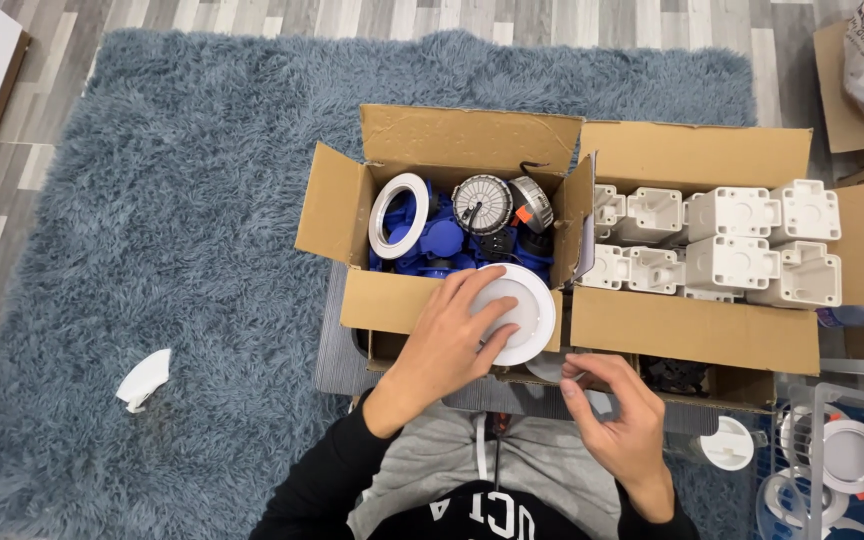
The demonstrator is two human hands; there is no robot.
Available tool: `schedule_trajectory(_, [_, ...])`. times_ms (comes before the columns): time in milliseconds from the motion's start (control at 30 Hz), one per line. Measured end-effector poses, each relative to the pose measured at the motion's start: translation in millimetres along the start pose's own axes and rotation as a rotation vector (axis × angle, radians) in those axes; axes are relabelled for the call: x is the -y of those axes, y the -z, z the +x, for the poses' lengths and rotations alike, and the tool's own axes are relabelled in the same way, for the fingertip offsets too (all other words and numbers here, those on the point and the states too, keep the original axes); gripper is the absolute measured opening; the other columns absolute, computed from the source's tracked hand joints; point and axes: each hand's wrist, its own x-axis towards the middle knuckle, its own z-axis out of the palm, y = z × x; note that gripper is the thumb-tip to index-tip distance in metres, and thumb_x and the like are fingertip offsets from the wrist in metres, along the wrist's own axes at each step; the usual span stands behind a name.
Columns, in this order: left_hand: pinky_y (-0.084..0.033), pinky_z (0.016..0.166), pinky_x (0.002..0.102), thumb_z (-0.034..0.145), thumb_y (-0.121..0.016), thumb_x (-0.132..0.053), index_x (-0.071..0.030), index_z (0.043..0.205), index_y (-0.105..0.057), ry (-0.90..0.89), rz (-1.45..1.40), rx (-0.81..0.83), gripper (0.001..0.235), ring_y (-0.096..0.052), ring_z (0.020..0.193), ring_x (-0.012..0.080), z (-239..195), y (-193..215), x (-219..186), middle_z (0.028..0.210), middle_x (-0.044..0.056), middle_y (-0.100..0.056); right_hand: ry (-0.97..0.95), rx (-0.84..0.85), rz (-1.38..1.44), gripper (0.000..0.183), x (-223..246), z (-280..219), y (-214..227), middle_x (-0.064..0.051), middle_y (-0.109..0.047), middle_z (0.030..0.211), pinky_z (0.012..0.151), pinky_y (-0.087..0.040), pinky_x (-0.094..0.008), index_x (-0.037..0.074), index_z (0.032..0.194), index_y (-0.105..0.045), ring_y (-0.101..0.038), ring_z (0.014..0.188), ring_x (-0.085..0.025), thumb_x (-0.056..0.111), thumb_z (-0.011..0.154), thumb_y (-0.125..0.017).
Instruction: Assembling LED downlight fixtures by snapping plastic mounting rings onto the light modules.
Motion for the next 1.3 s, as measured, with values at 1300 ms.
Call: schedule_trajectory(1300, [-0.06, 0.078, 0.046, 0.088, -0.097, -0.031, 0.0, 0.141, -0.061, 0.056, 0.207, 0.122, 0.071, -0.059, 0.103, 0.0351, 97, 15, 97, 0.126, 0.016, -0.051, 0.019, 0.051, -0.134, 0.02, 14, 9, 24, -0.022, -0.077, 0.108, 0.086, -0.065, -0.035, -0.006, 0.118, -0.071, -0.077, 0.094, -0.028, 0.008, 0.104, -0.074])
